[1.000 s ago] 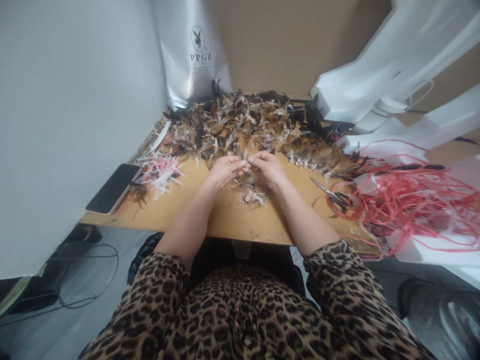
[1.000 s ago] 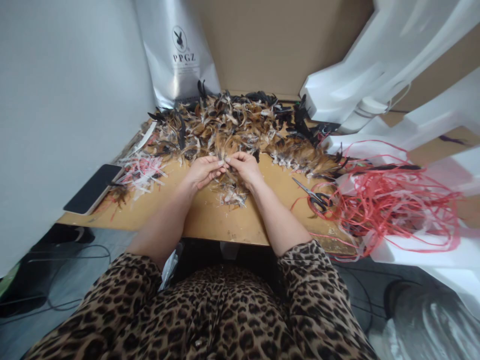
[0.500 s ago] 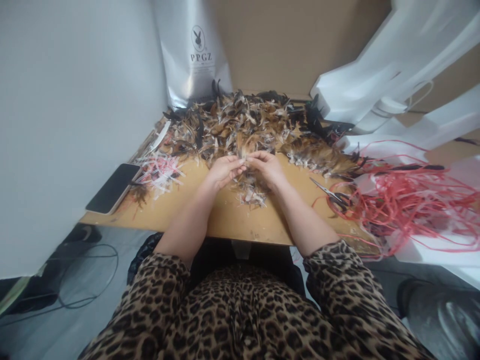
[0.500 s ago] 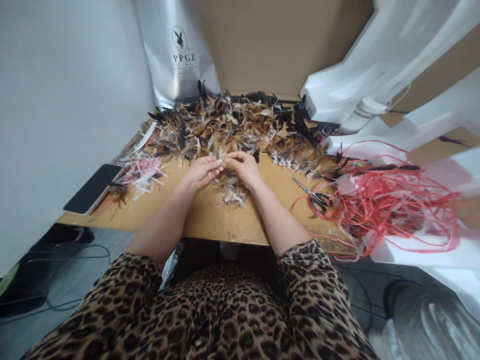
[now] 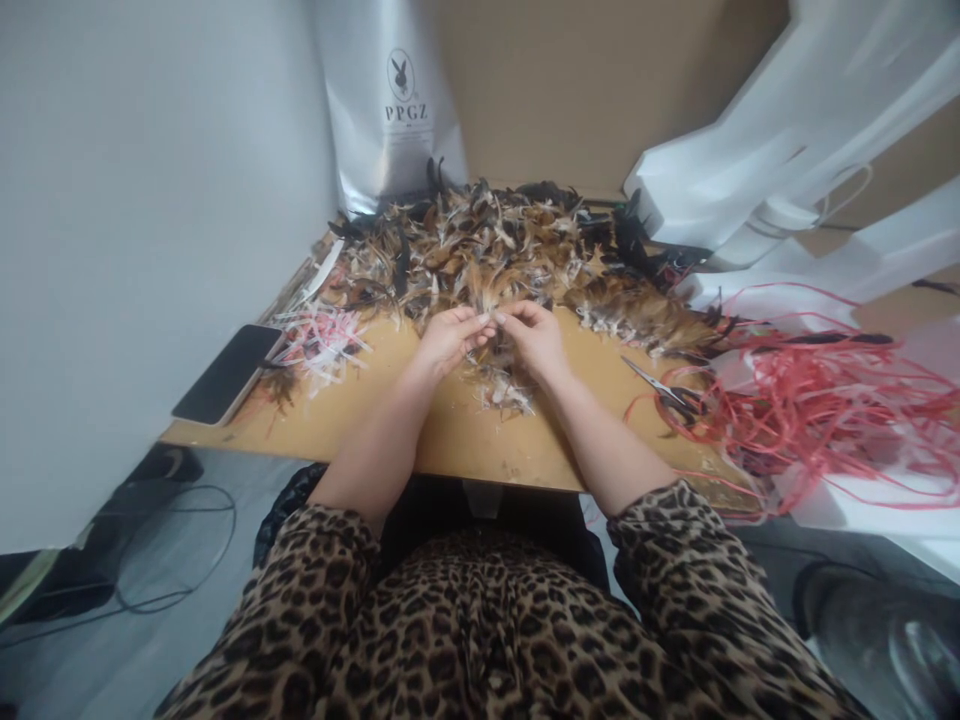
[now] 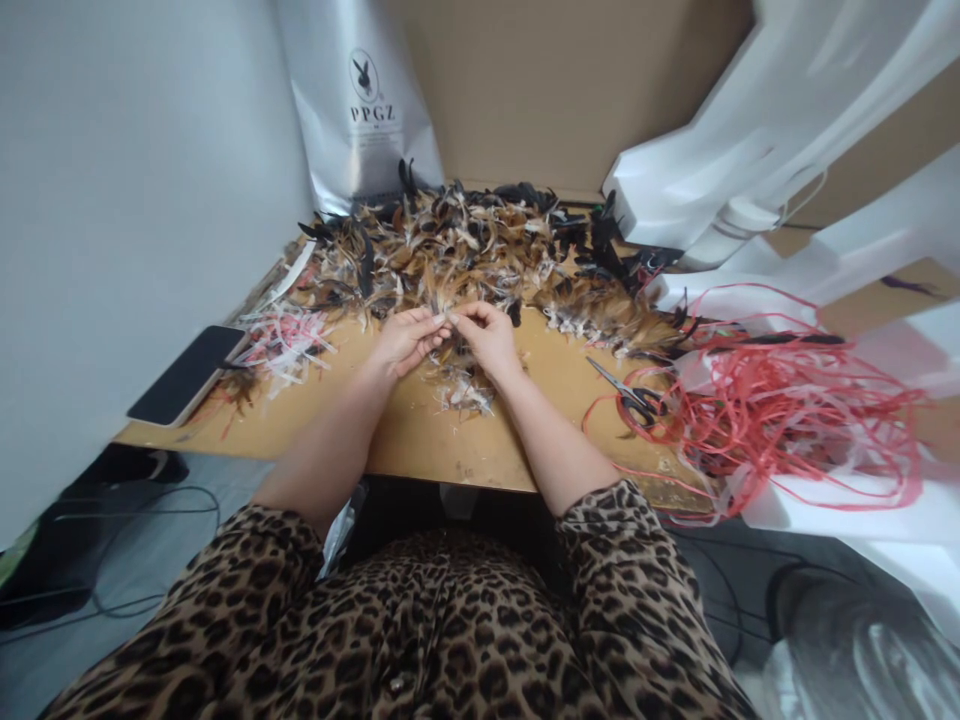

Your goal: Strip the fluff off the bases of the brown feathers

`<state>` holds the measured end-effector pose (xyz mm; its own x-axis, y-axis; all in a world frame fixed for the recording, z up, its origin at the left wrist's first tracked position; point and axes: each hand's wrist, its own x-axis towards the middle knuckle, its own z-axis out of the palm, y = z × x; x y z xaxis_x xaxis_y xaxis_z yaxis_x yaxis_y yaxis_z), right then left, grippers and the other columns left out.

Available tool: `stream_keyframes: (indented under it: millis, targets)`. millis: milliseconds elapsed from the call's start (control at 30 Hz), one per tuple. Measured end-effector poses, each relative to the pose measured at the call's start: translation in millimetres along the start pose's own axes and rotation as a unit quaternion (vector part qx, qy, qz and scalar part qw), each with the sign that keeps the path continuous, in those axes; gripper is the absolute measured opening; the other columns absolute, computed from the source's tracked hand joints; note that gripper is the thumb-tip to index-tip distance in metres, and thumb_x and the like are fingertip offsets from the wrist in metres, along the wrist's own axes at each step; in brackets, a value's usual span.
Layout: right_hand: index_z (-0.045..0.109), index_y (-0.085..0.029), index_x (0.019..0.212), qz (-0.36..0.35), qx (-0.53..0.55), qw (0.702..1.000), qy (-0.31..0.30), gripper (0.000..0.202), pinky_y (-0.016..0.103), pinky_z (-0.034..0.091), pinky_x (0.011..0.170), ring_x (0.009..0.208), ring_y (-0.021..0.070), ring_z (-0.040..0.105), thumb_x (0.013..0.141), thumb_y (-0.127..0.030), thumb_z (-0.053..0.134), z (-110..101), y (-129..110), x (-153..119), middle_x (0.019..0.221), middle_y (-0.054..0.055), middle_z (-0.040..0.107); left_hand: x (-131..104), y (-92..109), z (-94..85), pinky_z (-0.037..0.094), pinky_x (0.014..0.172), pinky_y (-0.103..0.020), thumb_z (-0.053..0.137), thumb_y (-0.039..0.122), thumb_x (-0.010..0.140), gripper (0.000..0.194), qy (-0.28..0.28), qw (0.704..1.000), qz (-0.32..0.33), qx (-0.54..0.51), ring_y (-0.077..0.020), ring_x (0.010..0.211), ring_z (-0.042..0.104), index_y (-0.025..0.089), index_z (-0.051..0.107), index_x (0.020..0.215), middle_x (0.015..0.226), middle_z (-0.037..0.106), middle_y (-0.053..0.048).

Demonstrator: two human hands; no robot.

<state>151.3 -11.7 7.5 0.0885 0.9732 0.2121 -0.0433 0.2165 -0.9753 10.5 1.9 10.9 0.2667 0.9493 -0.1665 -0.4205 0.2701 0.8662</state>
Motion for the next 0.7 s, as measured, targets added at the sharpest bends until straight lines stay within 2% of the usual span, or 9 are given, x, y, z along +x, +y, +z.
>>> stream_keyframes:
  millis: [400, 700]
  targets:
    - [0.058, -0.018, 0.064, 0.074, 0.094, 0.993, -0.009, 0.033, 0.022, 0.036, 0.055, 0.052, 0.0065, 0.047, 0.057, -0.043, 0.079, -0.9, 5.6, 4.2, 0.056, -0.005, 0.057, 2.2, -2.6, -4.9, 0.045, 0.052, -0.011, 0.07, 0.01, 0.075, 0.006, -0.048, 0.999, -0.018, 0.011, -0.0033, 0.056, 0.061, 0.006, 0.065, 0.075, 0.071, 0.069, -0.005]
    - [0.064, -0.018, 0.07, 0.095, 0.095, 0.991, -0.007, 0.03, 0.022, 0.037, 0.055, 0.052, 0.0063, 0.047, 0.055, -0.039, 0.079, -0.3, 3.0, 3.1, 0.059, -0.004, 0.061, 3.3, -4.7, -4.5, 0.047, 0.053, -0.012, 0.072, 0.01, 0.072, 0.011, -0.038, 0.999, -0.006, 0.02, -0.005, 0.055, 0.062, 0.006, 0.062, 0.071, 0.066, 0.068, -0.005]
